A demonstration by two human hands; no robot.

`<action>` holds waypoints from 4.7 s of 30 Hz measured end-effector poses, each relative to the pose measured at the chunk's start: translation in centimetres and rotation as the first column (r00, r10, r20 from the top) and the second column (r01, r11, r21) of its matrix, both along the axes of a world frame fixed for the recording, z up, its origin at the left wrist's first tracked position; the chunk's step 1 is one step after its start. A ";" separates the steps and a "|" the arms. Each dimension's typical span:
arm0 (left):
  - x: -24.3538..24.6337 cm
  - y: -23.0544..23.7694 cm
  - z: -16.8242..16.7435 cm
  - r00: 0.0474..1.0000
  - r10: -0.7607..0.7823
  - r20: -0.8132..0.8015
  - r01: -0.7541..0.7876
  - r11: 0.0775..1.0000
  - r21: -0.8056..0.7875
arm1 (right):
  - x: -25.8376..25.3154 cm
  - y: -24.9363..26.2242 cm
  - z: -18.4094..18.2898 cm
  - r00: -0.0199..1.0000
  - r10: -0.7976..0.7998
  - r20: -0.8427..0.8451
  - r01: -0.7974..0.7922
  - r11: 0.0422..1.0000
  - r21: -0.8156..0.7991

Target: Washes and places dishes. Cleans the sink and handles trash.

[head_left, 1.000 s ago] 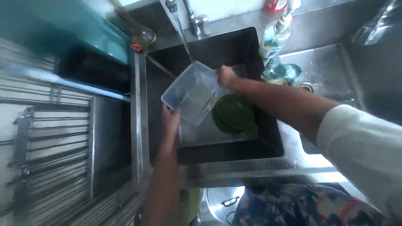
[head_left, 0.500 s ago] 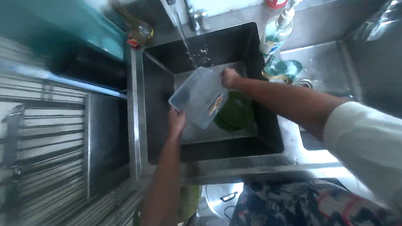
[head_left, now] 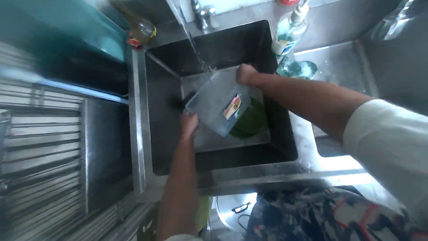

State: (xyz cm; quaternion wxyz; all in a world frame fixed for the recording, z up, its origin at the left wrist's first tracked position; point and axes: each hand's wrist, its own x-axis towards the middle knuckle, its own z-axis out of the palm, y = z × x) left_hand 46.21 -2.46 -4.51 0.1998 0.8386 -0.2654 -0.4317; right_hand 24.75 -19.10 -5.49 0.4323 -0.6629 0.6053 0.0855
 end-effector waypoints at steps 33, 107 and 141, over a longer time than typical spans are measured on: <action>-0.5 -10.8 12.8 0.979 -0.134 0.153 0.158 0.976 -0.152 | 2.4 2.0 -2.4 0.340 -0.830 0.443 0.745 0.525 0.412; -1.4 -0.3 2.8 0.986 0.111 -0.125 -0.128 0.982 -0.141 | 1.2 -0.3 4.2 0.999 0.052 0.002 -0.050 0.979 -0.199; -0.6 -3.7 8.4 0.941 -0.323 0.099 0.234 0.835 0.499 | 1.7 -0.2 -3.1 0.987 0.066 0.146 -0.102 0.962 0.252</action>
